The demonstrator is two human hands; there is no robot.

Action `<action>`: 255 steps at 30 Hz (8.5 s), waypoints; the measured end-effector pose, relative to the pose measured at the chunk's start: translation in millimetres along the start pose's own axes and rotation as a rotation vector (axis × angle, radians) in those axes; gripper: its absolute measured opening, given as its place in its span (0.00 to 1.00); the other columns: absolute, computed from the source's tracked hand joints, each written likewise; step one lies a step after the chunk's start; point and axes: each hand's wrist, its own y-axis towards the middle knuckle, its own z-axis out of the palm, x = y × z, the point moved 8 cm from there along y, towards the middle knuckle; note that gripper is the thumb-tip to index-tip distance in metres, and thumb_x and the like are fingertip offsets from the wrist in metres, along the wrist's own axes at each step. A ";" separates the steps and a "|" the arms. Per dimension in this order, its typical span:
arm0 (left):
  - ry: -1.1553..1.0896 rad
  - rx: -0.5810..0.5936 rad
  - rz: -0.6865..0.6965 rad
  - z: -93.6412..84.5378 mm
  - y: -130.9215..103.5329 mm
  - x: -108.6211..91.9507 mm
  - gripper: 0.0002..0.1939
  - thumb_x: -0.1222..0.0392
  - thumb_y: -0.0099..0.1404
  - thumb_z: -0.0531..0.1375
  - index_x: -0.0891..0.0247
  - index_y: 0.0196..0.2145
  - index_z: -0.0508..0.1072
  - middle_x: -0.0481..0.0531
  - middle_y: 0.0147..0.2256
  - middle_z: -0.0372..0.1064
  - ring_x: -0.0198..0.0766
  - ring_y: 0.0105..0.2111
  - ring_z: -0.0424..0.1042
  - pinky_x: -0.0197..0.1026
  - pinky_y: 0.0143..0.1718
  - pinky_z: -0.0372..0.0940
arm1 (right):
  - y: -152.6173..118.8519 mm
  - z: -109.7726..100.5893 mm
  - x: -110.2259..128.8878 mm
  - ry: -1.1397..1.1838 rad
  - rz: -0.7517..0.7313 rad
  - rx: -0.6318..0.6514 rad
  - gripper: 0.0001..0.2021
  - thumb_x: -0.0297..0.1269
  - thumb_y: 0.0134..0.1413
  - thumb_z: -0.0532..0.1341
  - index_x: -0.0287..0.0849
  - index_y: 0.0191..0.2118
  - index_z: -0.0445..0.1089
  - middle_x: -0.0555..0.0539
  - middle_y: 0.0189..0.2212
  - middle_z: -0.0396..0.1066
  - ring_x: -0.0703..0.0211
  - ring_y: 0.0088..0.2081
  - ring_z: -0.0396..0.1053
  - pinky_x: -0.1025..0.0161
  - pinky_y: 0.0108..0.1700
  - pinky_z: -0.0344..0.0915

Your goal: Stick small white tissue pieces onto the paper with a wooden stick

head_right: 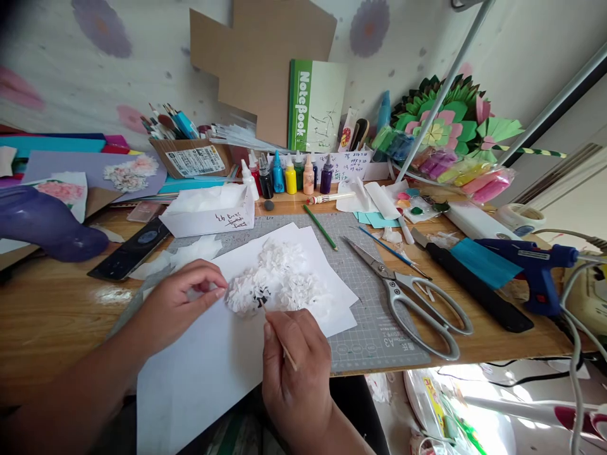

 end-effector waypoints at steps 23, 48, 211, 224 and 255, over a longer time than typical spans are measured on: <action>0.635 -0.084 -0.154 -59.5 19.2 69.4 0.09 0.58 0.57 0.56 0.59 0.36 0.71 0.51 0.33 0.70 0.44 0.35 0.70 0.41 0.34 0.60 | -9.3 14.2 -7.3 0.010 -0.040 0.103 0.10 0.25 0.60 0.55 0.41 0.43 0.70 0.47 0.29 0.68 0.61 0.29 0.66 0.64 0.30 0.64; 0.844 0.099 0.238 -42.2 61.8 34.0 0.10 0.65 0.61 0.54 0.60 0.30 0.75 0.54 0.35 0.66 0.45 0.40 0.65 0.45 0.40 0.58 | -10.1 12.3 -7.8 0.055 -0.033 0.073 0.09 0.24 0.59 0.55 0.39 0.43 0.69 0.46 0.30 0.68 0.61 0.29 0.66 0.63 0.31 0.62; -0.271 0.170 -0.211 -20.6 -2.5 -1.2 0.08 0.55 0.57 0.61 0.62 0.28 0.71 0.44 0.23 0.65 0.31 0.24 0.62 0.33 0.26 0.57 | -0.2 19.0 9.0 -0.062 -0.182 0.129 0.10 0.23 0.58 0.54 0.38 0.43 0.69 0.44 0.29 0.70 0.56 0.31 0.66 0.61 0.31 0.65; -0.201 0.140 -0.153 46.8 12.3 -13.8 0.07 0.56 0.55 0.60 0.63 0.26 0.73 0.45 0.22 0.66 0.33 0.22 0.62 0.35 0.24 0.57 | -2.5 18.0 8.2 -0.046 -0.168 0.149 0.10 0.23 0.56 0.53 0.37 0.40 0.69 0.44 0.29 0.70 0.55 0.30 0.65 0.59 0.30 0.63; 0.526 -0.285 -0.343 -123.6 -37.2 91.0 0.14 0.52 0.57 0.55 0.58 0.39 0.73 0.54 0.38 0.72 0.46 0.32 0.70 0.44 0.31 0.61 | -11.1 3.2 0.2 0.051 -0.087 0.013 0.12 0.21 0.57 0.55 0.39 0.45 0.69 0.44 0.30 0.68 0.58 0.31 0.66 0.62 0.30 0.64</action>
